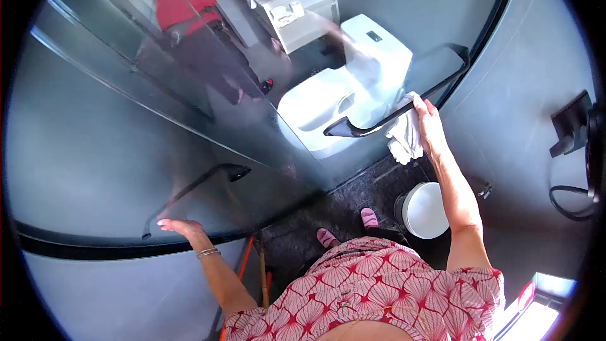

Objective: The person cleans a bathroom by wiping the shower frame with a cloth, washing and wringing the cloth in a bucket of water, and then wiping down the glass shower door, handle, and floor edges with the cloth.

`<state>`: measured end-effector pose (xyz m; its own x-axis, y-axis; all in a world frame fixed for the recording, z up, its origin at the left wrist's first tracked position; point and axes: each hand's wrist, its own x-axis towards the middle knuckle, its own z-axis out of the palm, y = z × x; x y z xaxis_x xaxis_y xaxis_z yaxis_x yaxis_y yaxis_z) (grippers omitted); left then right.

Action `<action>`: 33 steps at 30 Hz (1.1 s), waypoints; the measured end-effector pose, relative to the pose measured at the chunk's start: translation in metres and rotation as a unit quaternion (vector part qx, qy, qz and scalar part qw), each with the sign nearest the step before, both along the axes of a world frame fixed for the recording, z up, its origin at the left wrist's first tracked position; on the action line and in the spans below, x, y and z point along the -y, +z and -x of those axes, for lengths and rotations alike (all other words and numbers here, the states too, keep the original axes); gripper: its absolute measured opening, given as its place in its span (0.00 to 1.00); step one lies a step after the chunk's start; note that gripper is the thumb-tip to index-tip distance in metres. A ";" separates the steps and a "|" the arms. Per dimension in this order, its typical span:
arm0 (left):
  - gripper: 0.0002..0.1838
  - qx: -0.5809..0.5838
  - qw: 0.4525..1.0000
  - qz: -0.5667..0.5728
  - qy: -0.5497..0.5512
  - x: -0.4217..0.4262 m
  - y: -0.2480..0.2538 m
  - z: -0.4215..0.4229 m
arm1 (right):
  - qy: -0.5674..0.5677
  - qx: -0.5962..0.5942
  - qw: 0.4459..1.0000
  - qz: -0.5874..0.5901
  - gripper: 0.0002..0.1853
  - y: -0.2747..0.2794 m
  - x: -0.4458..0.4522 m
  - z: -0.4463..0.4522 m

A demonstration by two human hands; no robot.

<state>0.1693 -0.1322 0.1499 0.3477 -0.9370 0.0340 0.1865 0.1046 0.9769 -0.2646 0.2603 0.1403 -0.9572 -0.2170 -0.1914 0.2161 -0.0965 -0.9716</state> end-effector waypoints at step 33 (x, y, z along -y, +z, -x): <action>0.45 0.100 0.988 -0.111 -0.040 -0.057 0.032 0.046 | 0.124 -0.193 0.938 -0.260 0.29 -0.091 0.014 -0.030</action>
<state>0.1230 -0.0748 0.1819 0.2790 -0.9533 -0.1155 -0.0138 -0.1242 0.9922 -0.2342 0.2462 0.0498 -0.9093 -0.4158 0.0164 -0.2078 0.4196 -0.8836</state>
